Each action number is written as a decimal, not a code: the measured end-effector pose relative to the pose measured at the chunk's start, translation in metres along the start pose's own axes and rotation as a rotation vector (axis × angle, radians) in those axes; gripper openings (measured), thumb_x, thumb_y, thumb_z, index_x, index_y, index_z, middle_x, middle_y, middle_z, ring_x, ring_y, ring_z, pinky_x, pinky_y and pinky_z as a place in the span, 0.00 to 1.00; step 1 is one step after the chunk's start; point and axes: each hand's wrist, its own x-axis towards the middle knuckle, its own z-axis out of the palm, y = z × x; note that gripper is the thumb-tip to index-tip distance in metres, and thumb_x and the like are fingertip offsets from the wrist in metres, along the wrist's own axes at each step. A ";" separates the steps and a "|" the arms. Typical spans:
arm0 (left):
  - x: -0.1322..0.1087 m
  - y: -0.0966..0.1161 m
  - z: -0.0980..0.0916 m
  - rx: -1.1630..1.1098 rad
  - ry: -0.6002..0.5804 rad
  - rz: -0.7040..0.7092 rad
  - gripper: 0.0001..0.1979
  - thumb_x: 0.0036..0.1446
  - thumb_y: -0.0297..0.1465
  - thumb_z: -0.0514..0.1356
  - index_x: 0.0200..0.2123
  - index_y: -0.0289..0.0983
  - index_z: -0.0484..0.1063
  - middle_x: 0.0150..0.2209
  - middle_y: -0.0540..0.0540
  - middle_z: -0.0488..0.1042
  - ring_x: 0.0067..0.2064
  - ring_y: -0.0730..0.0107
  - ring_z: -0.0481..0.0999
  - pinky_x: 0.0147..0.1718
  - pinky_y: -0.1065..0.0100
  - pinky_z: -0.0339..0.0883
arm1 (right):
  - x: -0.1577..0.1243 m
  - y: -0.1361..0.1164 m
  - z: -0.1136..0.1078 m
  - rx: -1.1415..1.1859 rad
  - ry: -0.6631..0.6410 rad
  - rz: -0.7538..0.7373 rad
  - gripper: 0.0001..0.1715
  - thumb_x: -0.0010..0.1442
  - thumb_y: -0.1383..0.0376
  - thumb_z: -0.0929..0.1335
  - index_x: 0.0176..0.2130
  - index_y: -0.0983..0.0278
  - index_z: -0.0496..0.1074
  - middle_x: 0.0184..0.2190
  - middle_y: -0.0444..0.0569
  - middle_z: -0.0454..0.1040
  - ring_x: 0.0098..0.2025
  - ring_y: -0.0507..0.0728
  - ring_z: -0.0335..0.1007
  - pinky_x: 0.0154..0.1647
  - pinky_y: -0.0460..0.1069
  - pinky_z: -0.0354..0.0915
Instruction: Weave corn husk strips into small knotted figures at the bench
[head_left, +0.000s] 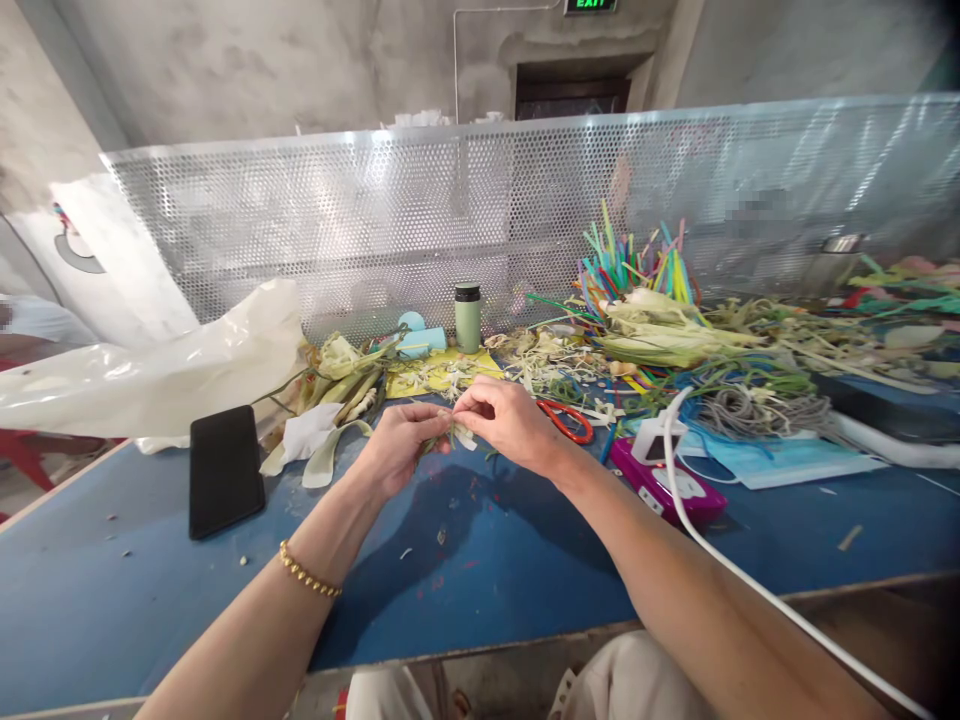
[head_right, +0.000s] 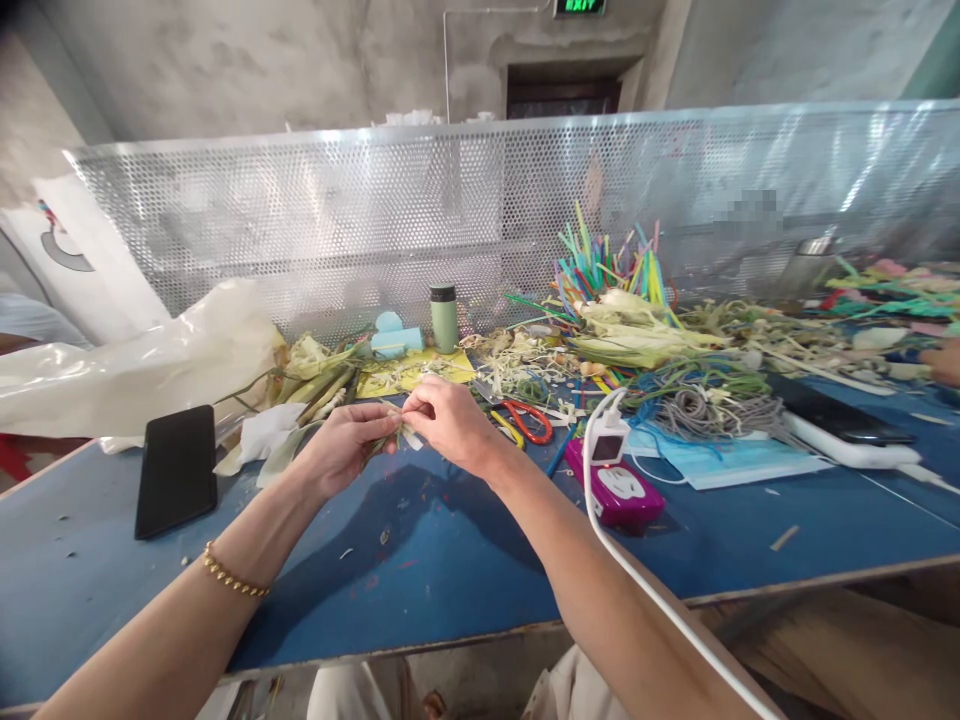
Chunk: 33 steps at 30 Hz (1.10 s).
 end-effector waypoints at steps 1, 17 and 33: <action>0.000 0.000 0.000 -0.003 -0.001 0.007 0.09 0.39 0.30 0.72 0.24 0.30 0.78 0.23 0.47 0.73 0.23 0.77 0.68 0.23 0.72 0.59 | 0.000 0.000 0.000 -0.004 0.004 -0.002 0.07 0.56 0.73 0.70 0.27 0.66 0.72 0.25 0.43 0.66 0.27 0.48 0.59 0.29 0.45 0.56; -0.002 0.001 0.004 0.006 -0.049 0.072 0.11 0.42 0.32 0.73 0.25 0.30 0.79 0.23 0.47 0.73 0.25 0.76 0.69 0.28 0.71 0.61 | 0.000 -0.001 0.001 0.017 0.007 0.024 0.07 0.55 0.74 0.68 0.26 0.65 0.70 0.25 0.42 0.65 0.24 0.48 0.56 0.27 0.45 0.54; -0.002 0.001 0.003 0.091 -0.005 0.070 0.11 0.39 0.33 0.73 0.23 0.31 0.77 0.22 0.48 0.73 0.24 0.76 0.68 0.27 0.71 0.59 | 0.000 0.001 0.000 -0.075 0.006 -0.054 0.09 0.57 0.76 0.68 0.27 0.65 0.68 0.25 0.42 0.64 0.26 0.48 0.57 0.29 0.45 0.54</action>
